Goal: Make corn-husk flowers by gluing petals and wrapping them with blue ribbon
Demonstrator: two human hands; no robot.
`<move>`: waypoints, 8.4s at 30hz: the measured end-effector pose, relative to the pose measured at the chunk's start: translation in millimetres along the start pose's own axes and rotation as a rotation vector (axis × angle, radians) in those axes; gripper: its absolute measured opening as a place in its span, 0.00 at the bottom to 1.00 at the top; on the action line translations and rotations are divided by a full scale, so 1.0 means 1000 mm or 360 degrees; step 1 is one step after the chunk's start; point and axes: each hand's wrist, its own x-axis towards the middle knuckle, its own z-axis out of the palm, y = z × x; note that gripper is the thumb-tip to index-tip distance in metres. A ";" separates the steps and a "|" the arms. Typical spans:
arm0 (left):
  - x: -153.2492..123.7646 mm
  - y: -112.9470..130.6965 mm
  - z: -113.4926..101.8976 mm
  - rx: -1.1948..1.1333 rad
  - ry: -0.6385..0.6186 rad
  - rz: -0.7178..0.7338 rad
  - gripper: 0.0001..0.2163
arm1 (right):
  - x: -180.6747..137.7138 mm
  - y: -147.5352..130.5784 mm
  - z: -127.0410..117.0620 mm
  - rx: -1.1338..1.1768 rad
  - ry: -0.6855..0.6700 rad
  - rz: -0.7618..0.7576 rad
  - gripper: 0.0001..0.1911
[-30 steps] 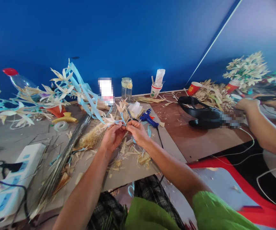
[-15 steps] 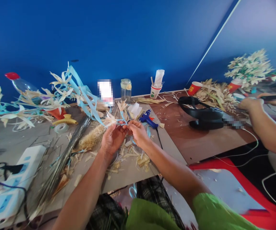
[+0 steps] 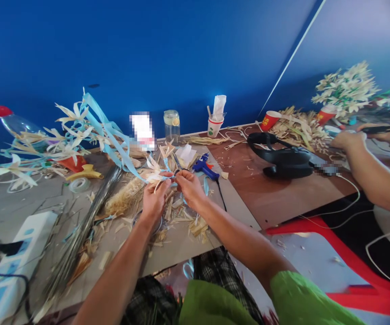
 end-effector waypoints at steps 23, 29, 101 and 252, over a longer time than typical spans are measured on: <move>-0.005 0.002 0.004 0.0325 -0.0267 0.0251 0.13 | 0.007 -0.006 -0.004 0.0310 0.0097 0.0144 0.08; -0.004 -0.003 0.006 0.0057 -0.0049 0.0035 0.13 | 0.001 -0.010 -0.004 0.0243 0.0007 0.0000 0.07; 0.011 0.003 -0.005 0.0249 -0.0111 -0.0048 0.12 | -0.007 -0.005 -0.001 -0.0242 -0.0041 -0.0093 0.18; 0.009 0.008 -0.005 -0.0132 -0.0087 -0.0104 0.10 | -0.022 0.002 -0.007 -0.1573 -0.0098 -0.1335 0.20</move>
